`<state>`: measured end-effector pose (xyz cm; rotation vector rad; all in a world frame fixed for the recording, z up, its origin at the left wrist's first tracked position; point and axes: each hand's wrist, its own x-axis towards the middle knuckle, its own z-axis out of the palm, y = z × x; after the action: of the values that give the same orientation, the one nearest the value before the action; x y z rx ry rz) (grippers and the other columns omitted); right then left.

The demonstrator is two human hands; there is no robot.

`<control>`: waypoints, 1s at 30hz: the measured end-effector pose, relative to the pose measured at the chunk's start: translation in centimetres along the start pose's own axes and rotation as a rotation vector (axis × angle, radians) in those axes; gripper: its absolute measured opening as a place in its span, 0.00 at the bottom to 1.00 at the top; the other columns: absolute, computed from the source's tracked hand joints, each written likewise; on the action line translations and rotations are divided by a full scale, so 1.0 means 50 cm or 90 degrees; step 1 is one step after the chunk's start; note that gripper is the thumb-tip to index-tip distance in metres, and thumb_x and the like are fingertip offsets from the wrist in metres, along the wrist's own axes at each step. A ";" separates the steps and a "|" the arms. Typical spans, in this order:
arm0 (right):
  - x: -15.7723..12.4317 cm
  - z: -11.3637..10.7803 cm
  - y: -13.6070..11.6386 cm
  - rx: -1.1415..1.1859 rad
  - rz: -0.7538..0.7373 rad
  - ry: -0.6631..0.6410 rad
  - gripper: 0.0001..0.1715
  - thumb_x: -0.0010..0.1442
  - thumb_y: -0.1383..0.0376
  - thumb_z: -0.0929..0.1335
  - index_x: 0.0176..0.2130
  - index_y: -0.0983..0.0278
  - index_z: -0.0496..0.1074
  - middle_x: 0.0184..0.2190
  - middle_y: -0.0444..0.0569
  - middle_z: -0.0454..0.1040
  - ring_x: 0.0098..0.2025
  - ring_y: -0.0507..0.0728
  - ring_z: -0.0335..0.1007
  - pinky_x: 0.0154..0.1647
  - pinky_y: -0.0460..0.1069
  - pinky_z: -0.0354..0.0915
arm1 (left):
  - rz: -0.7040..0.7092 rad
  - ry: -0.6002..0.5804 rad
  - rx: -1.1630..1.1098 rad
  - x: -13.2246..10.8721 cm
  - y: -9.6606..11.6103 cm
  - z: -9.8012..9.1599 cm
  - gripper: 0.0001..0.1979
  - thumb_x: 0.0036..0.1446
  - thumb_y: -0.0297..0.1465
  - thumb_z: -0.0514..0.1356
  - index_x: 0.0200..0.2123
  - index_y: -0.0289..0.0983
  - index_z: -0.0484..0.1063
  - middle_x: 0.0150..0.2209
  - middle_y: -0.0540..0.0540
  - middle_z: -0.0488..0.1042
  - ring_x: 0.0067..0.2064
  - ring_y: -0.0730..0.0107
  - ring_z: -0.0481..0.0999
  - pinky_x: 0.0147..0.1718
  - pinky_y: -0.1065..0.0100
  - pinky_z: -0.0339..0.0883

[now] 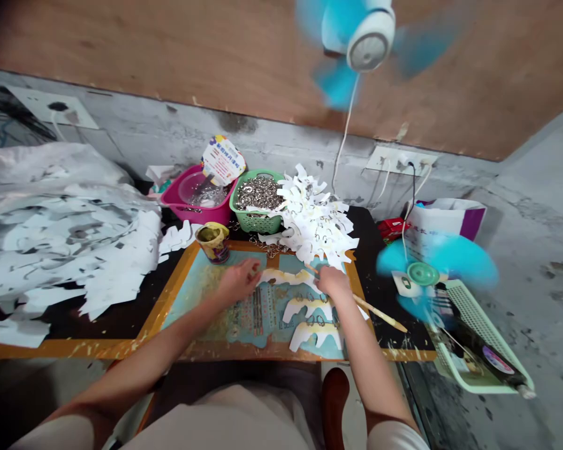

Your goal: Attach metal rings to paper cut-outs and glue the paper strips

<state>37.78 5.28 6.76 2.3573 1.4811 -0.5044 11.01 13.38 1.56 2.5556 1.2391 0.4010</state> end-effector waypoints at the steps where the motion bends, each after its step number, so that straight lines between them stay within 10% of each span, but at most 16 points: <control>1: 0.000 0.002 -0.001 0.002 0.004 0.004 0.20 0.62 0.55 0.67 0.49 0.65 0.74 0.50 0.61 0.76 0.50 0.66 0.74 0.43 0.53 0.67 | -0.034 0.015 0.003 0.025 -0.006 -0.002 0.12 0.65 0.33 0.52 0.48 0.38 0.69 0.46 0.42 0.76 0.40 0.64 0.78 0.40 0.66 0.70; 9: -0.012 -0.018 0.021 0.044 -0.017 0.054 0.15 0.63 0.57 0.65 0.43 0.64 0.74 0.43 0.57 0.77 0.45 0.60 0.76 0.38 0.48 0.65 | -0.096 0.003 -0.003 0.180 -0.050 0.004 0.14 0.63 0.22 0.49 0.47 0.32 0.72 0.50 0.35 0.74 0.54 0.59 0.73 0.54 0.61 0.64; 20: -0.011 -0.006 0.023 0.054 0.027 0.084 0.15 0.61 0.60 0.65 0.45 0.64 0.73 0.43 0.60 0.76 0.48 0.66 0.75 0.42 0.53 0.67 | -0.114 0.074 -0.255 0.145 -0.045 -0.007 0.12 0.60 0.21 0.53 0.46 0.33 0.68 0.44 0.37 0.78 0.47 0.59 0.79 0.46 0.61 0.70; 30: -0.038 -0.005 0.043 0.074 0.038 0.147 0.16 0.63 0.58 0.63 0.45 0.61 0.73 0.44 0.57 0.77 0.46 0.65 0.75 0.39 0.51 0.66 | 0.051 -0.071 -0.508 0.199 0.059 0.018 0.10 0.54 0.27 0.61 0.40 0.36 0.67 0.33 0.44 0.81 0.35 0.64 0.82 0.36 0.67 0.74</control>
<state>39.01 2.98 8.00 2.6170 1.5071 -0.3208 19.39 19.41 3.08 1.9040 0.7244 0.6099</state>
